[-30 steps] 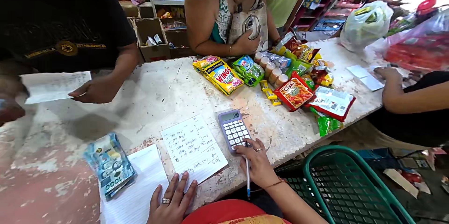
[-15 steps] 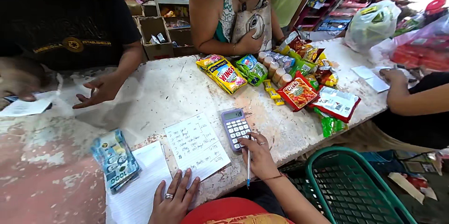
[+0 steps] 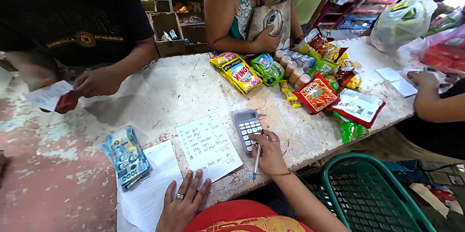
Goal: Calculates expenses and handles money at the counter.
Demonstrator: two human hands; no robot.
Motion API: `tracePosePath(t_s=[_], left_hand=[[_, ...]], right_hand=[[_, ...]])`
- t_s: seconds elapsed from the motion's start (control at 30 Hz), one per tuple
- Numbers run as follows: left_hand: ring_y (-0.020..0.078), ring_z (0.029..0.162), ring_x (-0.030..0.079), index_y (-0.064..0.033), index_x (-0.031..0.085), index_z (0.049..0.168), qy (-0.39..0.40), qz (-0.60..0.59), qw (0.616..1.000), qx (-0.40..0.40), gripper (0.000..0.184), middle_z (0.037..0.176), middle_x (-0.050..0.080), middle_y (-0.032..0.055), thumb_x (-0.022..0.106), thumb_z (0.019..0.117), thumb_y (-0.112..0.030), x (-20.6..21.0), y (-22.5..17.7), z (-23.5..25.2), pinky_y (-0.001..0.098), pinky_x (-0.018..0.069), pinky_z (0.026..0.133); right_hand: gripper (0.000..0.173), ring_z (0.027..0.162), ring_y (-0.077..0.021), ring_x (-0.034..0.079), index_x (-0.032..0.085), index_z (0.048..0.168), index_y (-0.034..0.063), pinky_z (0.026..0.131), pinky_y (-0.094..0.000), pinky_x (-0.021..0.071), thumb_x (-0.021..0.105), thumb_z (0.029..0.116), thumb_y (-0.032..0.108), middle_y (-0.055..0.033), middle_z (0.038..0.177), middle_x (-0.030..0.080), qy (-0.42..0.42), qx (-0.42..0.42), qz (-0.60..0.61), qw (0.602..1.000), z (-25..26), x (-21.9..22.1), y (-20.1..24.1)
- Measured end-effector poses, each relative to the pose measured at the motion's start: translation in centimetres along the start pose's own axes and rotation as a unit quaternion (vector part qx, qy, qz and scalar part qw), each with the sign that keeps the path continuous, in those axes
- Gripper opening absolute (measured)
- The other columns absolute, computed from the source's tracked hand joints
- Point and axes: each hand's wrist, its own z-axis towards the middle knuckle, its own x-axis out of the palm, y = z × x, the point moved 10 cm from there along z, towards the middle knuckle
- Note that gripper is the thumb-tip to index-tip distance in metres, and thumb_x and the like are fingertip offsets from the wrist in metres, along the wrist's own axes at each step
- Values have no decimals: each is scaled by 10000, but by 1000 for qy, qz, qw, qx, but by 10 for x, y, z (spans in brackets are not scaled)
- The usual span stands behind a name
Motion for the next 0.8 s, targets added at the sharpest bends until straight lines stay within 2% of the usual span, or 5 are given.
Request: tracePosePath(t_s=[0.1, 0.2, 0.47, 0.63, 0.8], left_hand=[[265, 1385, 516, -358, 605, 1410, -8, 5, 1000, -1, 449, 1497, 571, 2, 385, 1033, -255, 2, 1, -1, 554, 353, 1055], [285, 1386, 520, -339, 606, 1414, -1, -14, 1000, -4, 439, 1498, 570, 18, 395, 1036, -271, 0, 1, 0, 576, 368, 1061], [269, 1397, 504, -343, 605, 1411, 0, 0, 1000, 3, 445, 1496, 570, 12, 391, 1031, -257, 0, 0, 1, 559, 344, 1065], [274, 1395, 507, -342, 603, 1410, 1, -6, 1000, -1, 449, 1497, 569, 10, 395, 1024, -248, 0, 1, 0, 565, 348, 1068], [267, 1391, 509, -331, 625, 1386, -23, -6, 1000, 19, 429, 1476, 590, -5, 381, 1045, -241, -1, 0, -4, 540, 356, 1062]], right_hand=[[208, 1148, -315, 654, 756, 1029, 120, 1128, -603, 363, 586, 926, 180, -43, 1003, 754, -46, -42, 6, 998, -15, -6, 14], [219, 1171, -312, 666, 757, 1031, 124, 1125, -641, 340, 576, 919, 175, -21, 1003, 773, -25, -64, 0, 998, -29, -5, 19], [245, 1180, -340, 663, 765, 1062, 86, 1118, -629, 375, 580, 904, 114, -63, 1091, 767, -37, 42, -5, 998, -21, -28, -43], [203, 1133, -348, 681, 763, 1016, 70, 1108, -614, 389, 602, 905, 127, -76, 1026, 769, -27, 25, -41, 998, -10, -25, -19], [266, 1221, -346, 635, 745, 1158, 116, 1128, -629, 359, 599, 938, 153, -52, 1113, 760, 20, -32, -13, 999, 3, 5, 15]])
